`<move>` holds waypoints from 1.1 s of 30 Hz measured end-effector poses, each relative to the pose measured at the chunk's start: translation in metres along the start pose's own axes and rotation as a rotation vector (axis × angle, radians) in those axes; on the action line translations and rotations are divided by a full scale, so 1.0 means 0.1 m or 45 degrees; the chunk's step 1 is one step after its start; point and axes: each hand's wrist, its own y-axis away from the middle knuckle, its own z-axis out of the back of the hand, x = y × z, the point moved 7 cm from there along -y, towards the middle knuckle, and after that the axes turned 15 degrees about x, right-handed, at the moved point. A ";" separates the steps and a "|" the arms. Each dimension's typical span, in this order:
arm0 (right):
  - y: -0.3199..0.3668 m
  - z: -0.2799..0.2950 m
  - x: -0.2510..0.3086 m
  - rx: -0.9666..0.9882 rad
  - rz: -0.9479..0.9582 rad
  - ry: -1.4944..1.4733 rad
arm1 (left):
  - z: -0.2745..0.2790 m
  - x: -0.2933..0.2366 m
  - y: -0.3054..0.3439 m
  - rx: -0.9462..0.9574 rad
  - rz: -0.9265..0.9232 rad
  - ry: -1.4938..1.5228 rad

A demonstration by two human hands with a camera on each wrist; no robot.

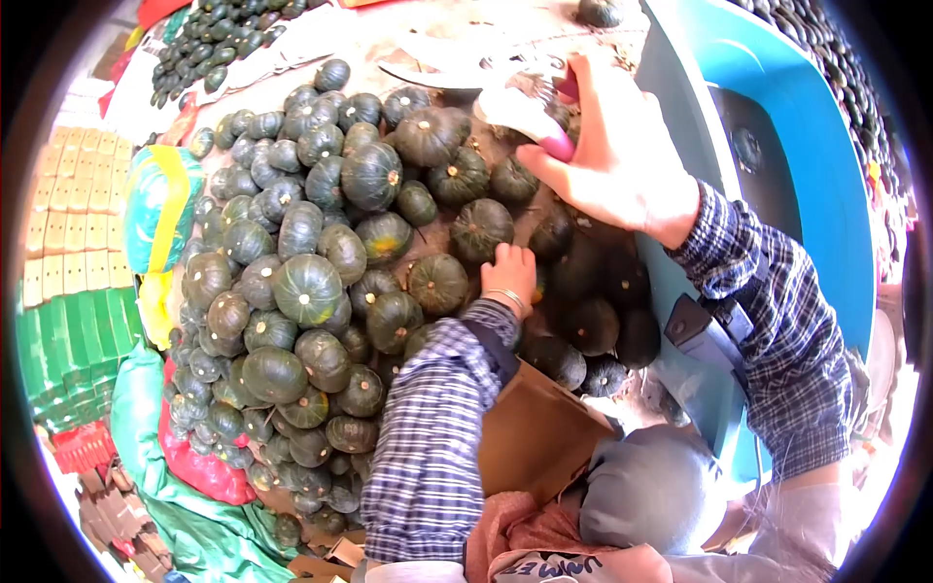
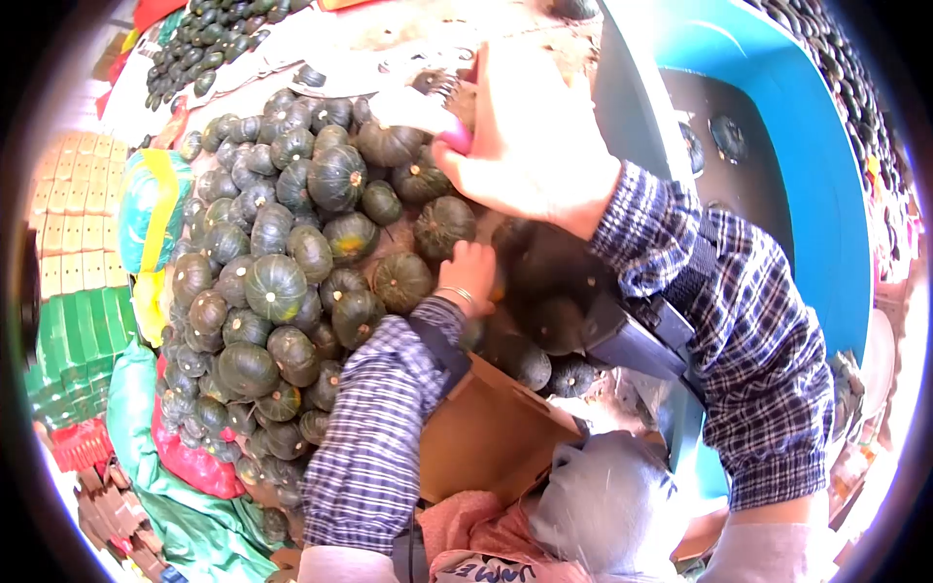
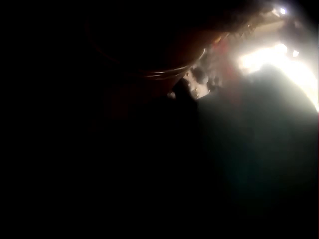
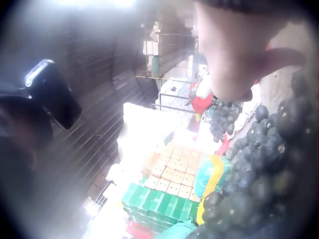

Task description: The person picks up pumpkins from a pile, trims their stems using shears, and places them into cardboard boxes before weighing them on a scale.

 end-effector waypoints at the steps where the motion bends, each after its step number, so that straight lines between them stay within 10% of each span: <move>1: -0.02 0.00 0.00 0.059 -0.018 0.006 | 0.08 -0.07 -0.03 0.008 0.004 -0.105; 6: -0.03 0.09 -0.09 -0.012 0.003 -0.059 | 0.62 0.02 0.60 -0.052 -0.170 0.196; 9: -0.05 0.17 -0.11 -0.053 -0.145 -0.174 | 0.75 -0.23 1.61 -0.396 -0.862 0.493; 12: -0.07 0.25 -0.08 0.017 -0.211 -0.349 | 0.21 -0.62 2.21 0.079 -0.921 0.041; 13: -0.07 0.25 -0.12 0.054 -0.316 -0.493 | -0.12 -0.67 2.31 -0.239 -0.906 -0.222; 16: -0.04 0.15 -0.33 0.387 -0.369 -1.162 | -0.42 -0.67 2.23 -0.041 -1.001 -0.395; 18: -0.08 0.03 -0.50 -0.061 -0.255 -1.925 | 0.20 -0.67 2.03 -0.058 -1.153 -0.022; 22: -0.02 -0.04 -0.66 -0.218 -0.649 -2.277 | 1.10 -0.19 0.66 -0.507 -0.847 0.265; 26: -0.01 0.06 -0.68 -0.255 -0.439 -1.936 | 1.10 0.37 -0.72 -0.383 -0.025 0.033; 33: 0.01 0.04 -0.64 -0.280 -0.498 -1.900 | 1.10 0.32 -0.56 -0.468 -0.253 0.470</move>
